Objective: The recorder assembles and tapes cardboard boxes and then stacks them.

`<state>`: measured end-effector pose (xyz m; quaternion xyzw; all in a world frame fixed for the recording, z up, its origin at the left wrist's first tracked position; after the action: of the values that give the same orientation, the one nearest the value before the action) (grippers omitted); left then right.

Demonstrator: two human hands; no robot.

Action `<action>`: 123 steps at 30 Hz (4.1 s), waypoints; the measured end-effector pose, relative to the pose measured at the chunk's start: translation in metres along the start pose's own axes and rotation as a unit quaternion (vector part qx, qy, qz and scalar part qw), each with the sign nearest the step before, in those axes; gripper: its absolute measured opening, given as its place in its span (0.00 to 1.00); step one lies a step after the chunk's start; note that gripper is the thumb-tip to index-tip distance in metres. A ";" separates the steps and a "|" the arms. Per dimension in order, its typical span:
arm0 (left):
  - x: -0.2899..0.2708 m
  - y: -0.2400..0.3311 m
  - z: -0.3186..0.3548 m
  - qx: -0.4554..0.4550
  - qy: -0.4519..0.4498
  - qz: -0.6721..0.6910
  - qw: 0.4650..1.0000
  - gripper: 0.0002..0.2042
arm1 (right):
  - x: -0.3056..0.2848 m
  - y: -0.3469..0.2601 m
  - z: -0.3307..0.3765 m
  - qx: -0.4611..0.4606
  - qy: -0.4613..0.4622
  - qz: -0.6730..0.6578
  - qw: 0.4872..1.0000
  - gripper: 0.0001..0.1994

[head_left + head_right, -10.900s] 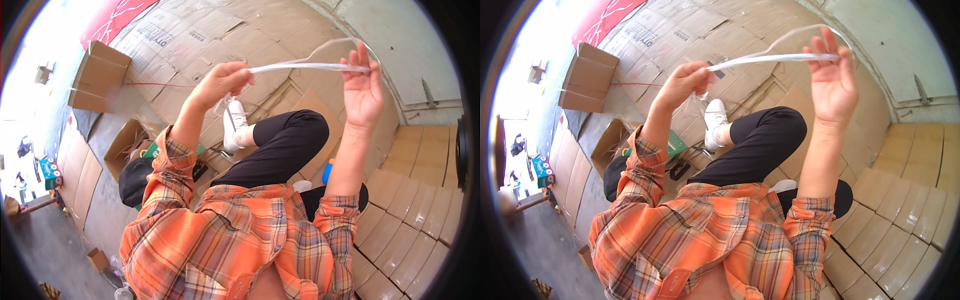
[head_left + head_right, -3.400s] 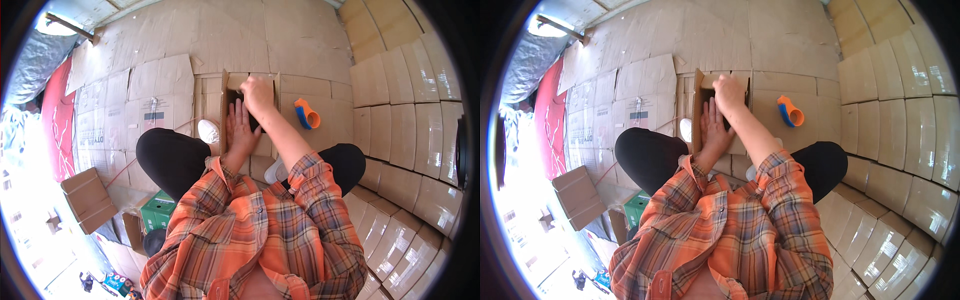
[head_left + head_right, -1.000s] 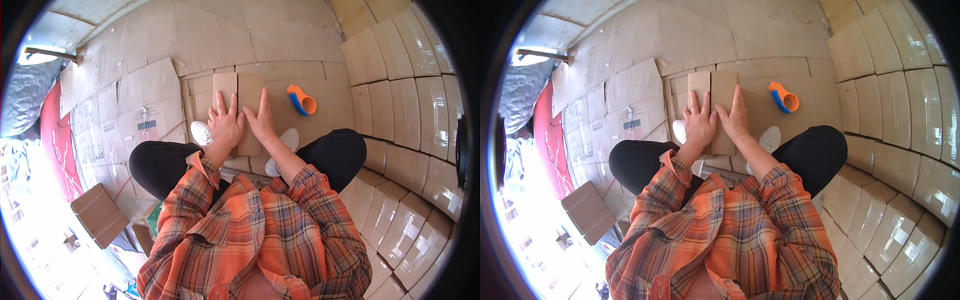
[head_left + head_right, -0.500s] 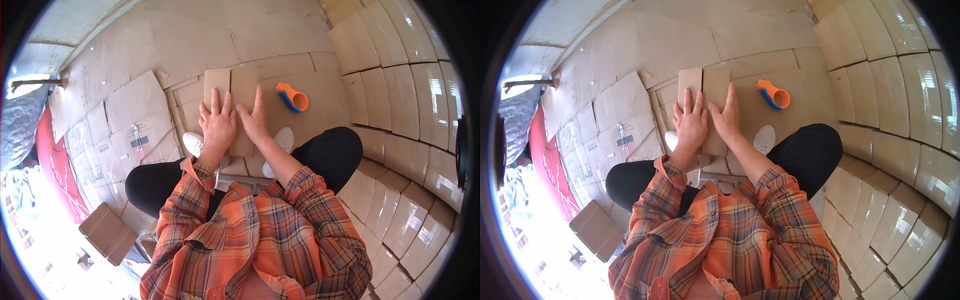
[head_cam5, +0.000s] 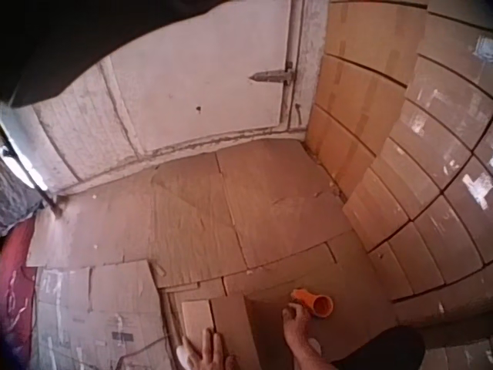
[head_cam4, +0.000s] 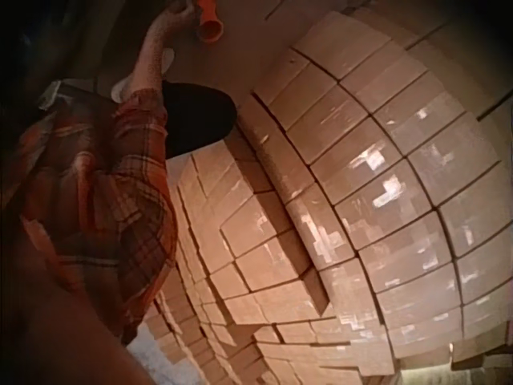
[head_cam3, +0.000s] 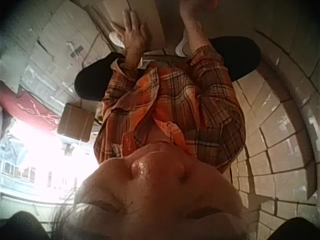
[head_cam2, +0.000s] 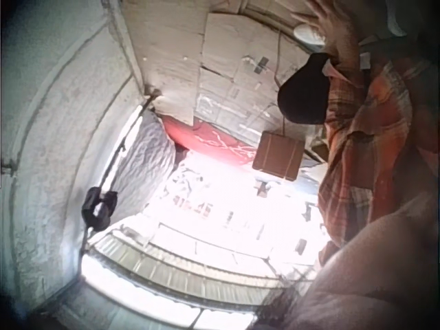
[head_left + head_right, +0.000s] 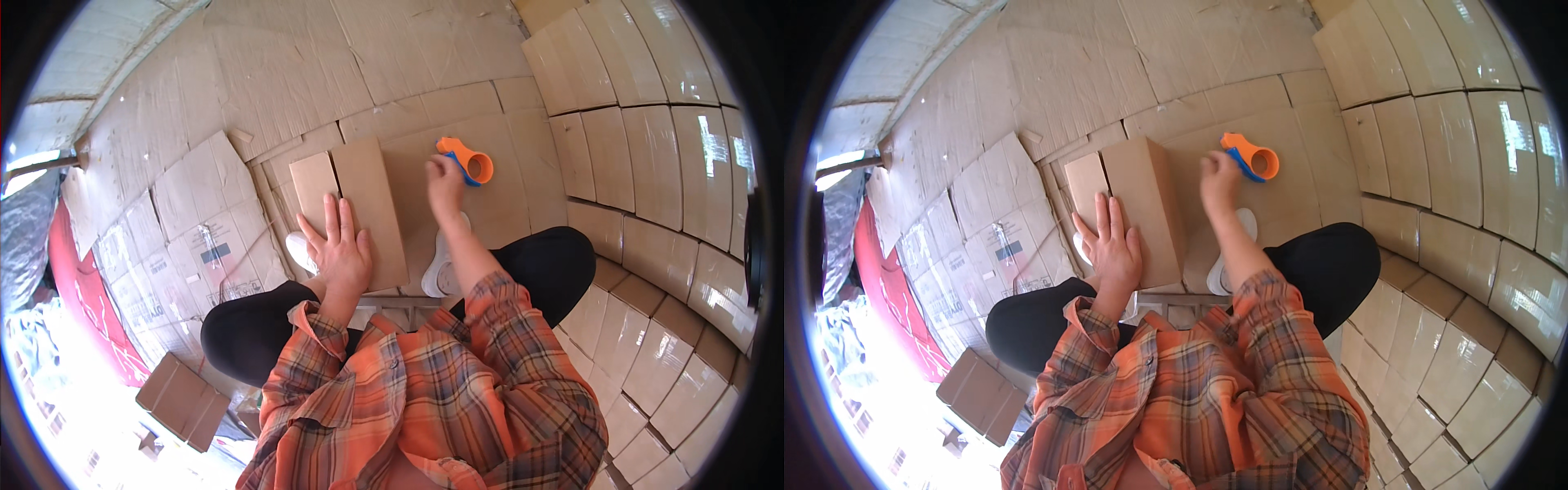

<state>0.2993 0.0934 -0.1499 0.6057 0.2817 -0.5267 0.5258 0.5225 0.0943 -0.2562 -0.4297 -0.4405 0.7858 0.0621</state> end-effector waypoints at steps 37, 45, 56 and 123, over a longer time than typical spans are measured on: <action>0.006 -0.009 0.007 0.079 0.200 0.211 0.953 0.19 | -0.012 -0.199 0.027 -0.173 -0.526 0.055 0.831 0.20; -0.008 -0.084 -0.030 -0.277 0.024 0.895 0.349 0.23 | -0.020 -0.200 0.023 -0.160 -0.537 0.060 0.826 0.21; -0.004 -0.084 -0.050 -0.278 0.015 0.868 0.412 0.10 | -0.015 -0.220 0.031 -0.176 -0.554 0.150 0.800 0.21; -0.009 -0.031 -0.020 -0.234 0.001 0.383 0.894 0.58 | -0.009 -0.209 0.012 -0.220 -0.497 0.240 0.804 0.25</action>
<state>0.2758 0.1232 -0.1547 0.5266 0.1432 -0.2033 0.8129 0.4607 0.2088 -0.0924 -0.0743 -0.4549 0.7638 -0.4519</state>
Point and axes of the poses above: each hand's wrist, its own z-axis away from the middle knuckle, its own x-axis out of the palm, y = z × x, the point moved 2 cm from there along -z, towards the middle knuckle, and after that the axes turned 6 degrees about z, right-handed, at the moved point
